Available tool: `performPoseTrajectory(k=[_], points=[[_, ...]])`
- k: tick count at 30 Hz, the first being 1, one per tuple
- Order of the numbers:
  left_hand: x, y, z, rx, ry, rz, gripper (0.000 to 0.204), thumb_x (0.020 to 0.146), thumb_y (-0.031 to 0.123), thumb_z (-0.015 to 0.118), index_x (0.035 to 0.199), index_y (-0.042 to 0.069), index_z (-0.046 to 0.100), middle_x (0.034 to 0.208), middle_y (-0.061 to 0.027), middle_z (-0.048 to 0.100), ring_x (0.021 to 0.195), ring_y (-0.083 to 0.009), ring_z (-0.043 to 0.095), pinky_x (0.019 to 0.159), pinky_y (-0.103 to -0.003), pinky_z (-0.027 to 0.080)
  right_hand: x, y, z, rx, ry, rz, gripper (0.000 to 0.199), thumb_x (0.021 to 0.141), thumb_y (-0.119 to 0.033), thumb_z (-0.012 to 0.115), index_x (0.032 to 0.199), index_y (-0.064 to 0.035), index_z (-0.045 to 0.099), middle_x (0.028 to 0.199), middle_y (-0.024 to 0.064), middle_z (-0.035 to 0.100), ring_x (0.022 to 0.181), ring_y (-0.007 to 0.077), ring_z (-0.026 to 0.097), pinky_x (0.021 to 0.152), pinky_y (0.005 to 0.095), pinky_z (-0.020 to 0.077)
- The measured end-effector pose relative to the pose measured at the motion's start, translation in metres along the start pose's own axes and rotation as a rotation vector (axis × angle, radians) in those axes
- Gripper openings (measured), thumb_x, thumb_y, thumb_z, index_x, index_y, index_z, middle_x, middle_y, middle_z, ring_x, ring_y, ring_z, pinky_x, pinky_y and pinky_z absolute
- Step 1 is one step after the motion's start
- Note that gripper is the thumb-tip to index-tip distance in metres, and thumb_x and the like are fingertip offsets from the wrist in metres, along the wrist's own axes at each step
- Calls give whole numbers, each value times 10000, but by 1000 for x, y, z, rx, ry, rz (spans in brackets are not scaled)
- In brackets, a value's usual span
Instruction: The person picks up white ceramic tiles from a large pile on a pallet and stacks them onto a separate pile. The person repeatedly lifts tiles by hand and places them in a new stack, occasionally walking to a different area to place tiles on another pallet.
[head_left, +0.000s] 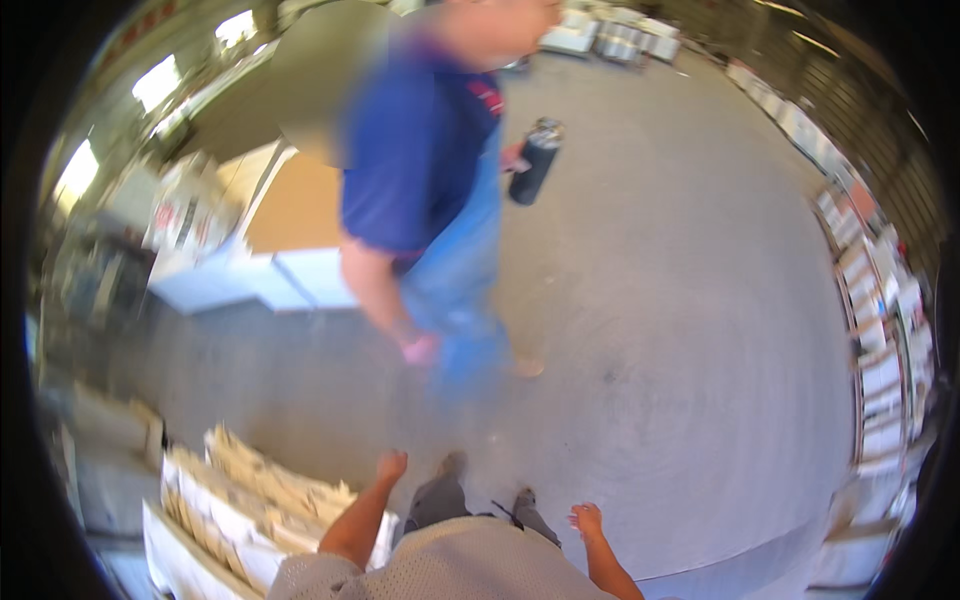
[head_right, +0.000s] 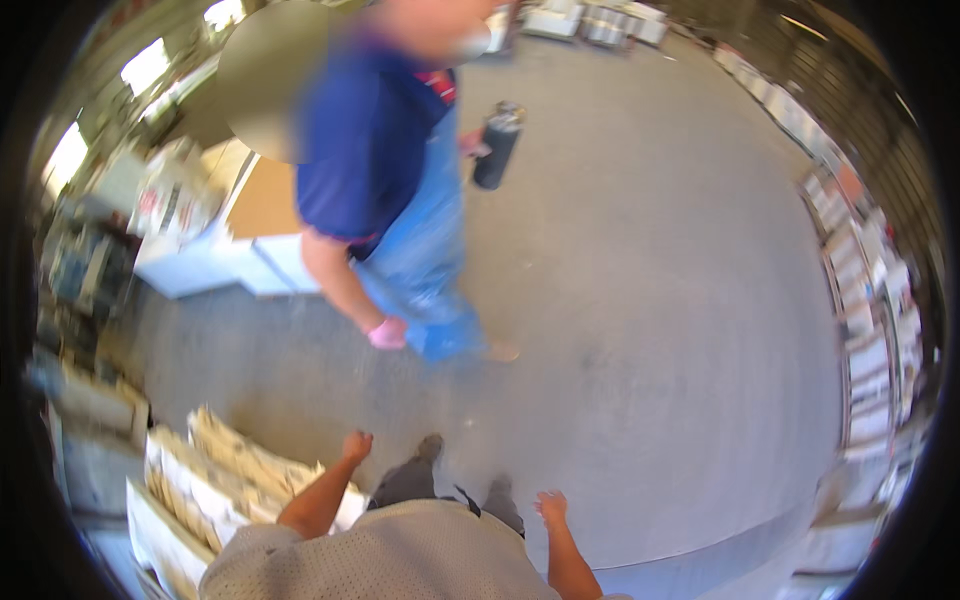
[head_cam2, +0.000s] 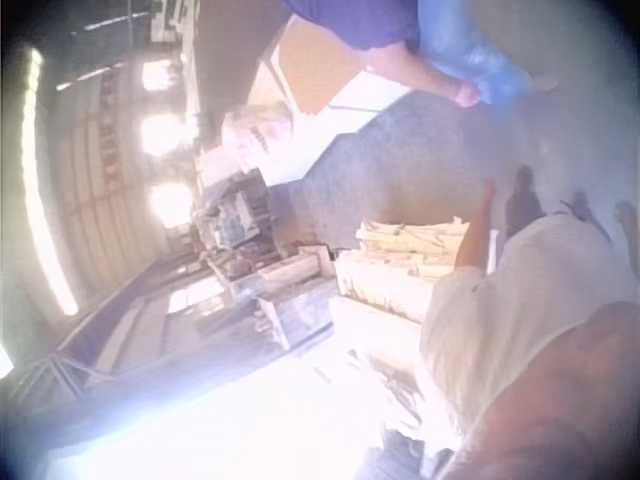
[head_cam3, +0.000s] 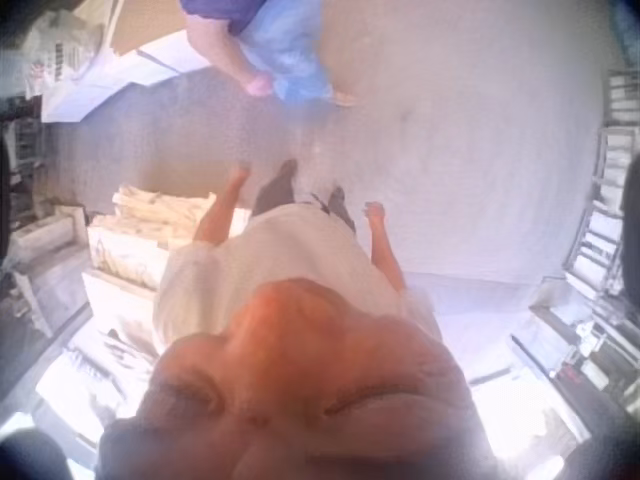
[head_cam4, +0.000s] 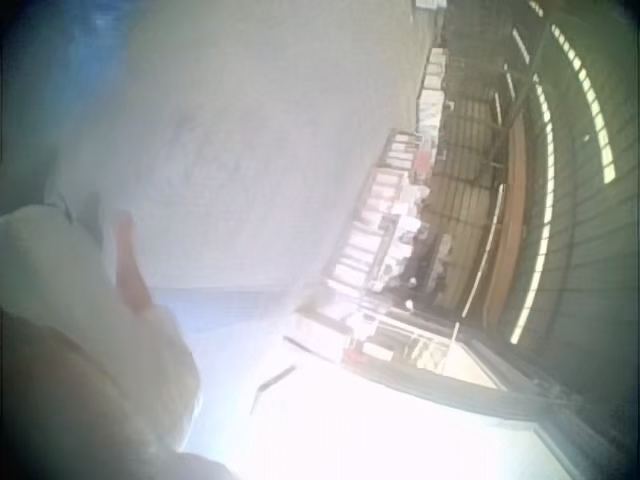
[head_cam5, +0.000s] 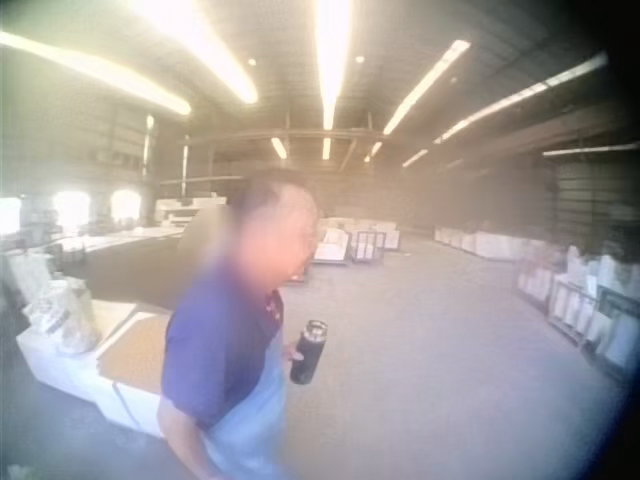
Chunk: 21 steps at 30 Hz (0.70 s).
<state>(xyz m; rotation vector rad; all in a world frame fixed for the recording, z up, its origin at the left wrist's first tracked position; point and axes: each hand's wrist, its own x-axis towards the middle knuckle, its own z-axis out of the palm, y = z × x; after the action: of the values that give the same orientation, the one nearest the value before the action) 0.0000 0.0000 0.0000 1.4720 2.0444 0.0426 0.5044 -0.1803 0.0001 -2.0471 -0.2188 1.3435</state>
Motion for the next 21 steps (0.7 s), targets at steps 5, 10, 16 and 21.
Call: performPoseTrajectory(k=[5,10,16,21], points=[[-122,-93,80,38,86,-277,286,874,221,533,868,13,729,959,-229,699,865,-395,693,751,-484,566,38,37,-35,-159,-210,68,293,855,-136,625,1113,-13,561,876,115,646,642,246,653,514,322,513],[-284,-170,159,-462,88,-701,440,893,354,494,963,-48,656,1049,-318,644,1003,-447,636,884,-498,521,68,97,-42,-639,-458,105,166,865,-138,592,999,-40,578,849,97,638,653,247,636,536,343,517],[-427,-171,226,-573,189,-992,456,874,362,494,1022,-33,668,1078,-293,652,1063,-420,623,927,-481,497,91,73,-36,-750,-472,58,175,893,-141,572,1010,-16,609,898,99,631,662,245,607,527,339,495],[-476,-203,280,-673,295,-982,444,882,376,521,1051,-4,679,1097,-270,658,1085,-415,611,942,-478,474,56,67,38,-674,-591,-171,220,865,-166,611,1005,2,589,876,112,639,732,245,656,605,339,549]])
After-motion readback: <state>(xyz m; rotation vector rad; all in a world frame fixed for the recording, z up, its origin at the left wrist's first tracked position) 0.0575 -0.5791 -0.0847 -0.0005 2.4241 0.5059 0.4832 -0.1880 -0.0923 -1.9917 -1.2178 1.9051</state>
